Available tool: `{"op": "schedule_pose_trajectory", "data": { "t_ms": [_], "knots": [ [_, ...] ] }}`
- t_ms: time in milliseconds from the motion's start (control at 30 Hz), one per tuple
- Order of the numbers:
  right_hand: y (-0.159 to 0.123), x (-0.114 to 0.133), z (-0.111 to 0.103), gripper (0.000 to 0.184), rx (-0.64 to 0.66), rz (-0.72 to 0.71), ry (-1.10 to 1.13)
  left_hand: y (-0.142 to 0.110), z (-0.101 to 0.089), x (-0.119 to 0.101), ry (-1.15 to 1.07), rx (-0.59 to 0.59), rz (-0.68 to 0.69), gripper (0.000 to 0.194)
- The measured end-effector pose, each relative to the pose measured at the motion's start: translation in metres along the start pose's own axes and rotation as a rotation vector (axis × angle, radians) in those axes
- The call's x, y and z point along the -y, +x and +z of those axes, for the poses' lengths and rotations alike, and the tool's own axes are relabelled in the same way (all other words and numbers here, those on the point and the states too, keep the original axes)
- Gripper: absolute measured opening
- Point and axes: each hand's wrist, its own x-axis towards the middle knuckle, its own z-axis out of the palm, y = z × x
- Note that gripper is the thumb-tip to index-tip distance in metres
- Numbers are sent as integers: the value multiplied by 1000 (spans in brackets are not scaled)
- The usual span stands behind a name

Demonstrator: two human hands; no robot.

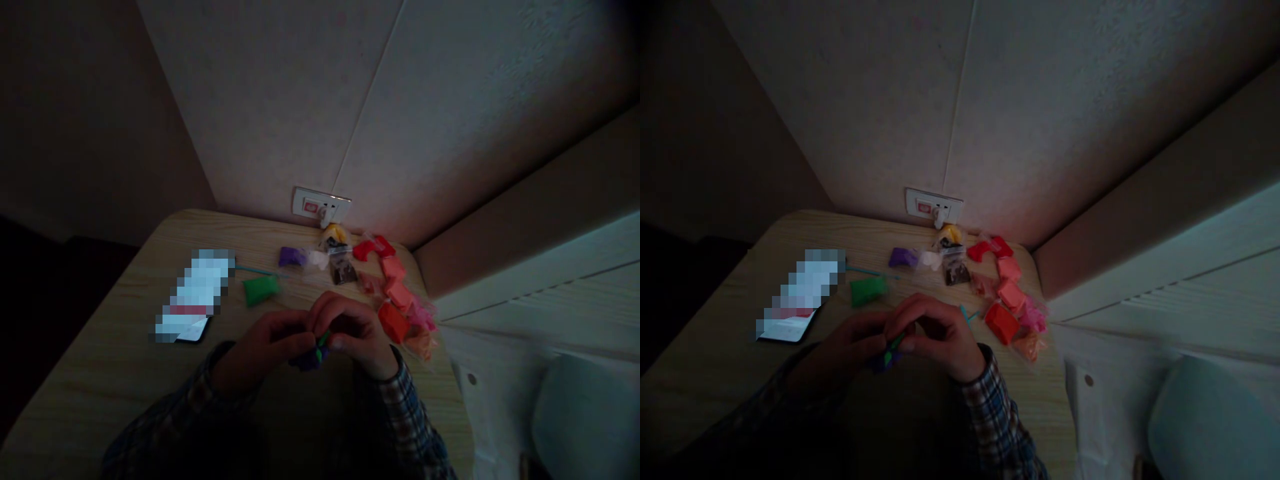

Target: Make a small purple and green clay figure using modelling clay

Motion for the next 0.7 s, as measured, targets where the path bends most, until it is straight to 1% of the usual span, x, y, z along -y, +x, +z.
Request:
{"op": "schedule_pose_trajectory", "data": {
  "t_ms": [133, 233, 400, 700],
  "knots": [
    [-1, 1, -1, 9, 13, -2, -3, -1, 1, -2, -17, -7, 0, 54],
    [-1, 1, -1, 6, 8, -16, -15, 0, 1, 0, -60, 2, -30, 55],
    [0, 2, 0, 7, 5, -57, -78, 0, 1, 2, -114, 13, -53, 55],
    [-1, 4, 1, 6, -18, -61, -129, 1, 1, -2, -133, 21, -58, 54]
  ]
}}
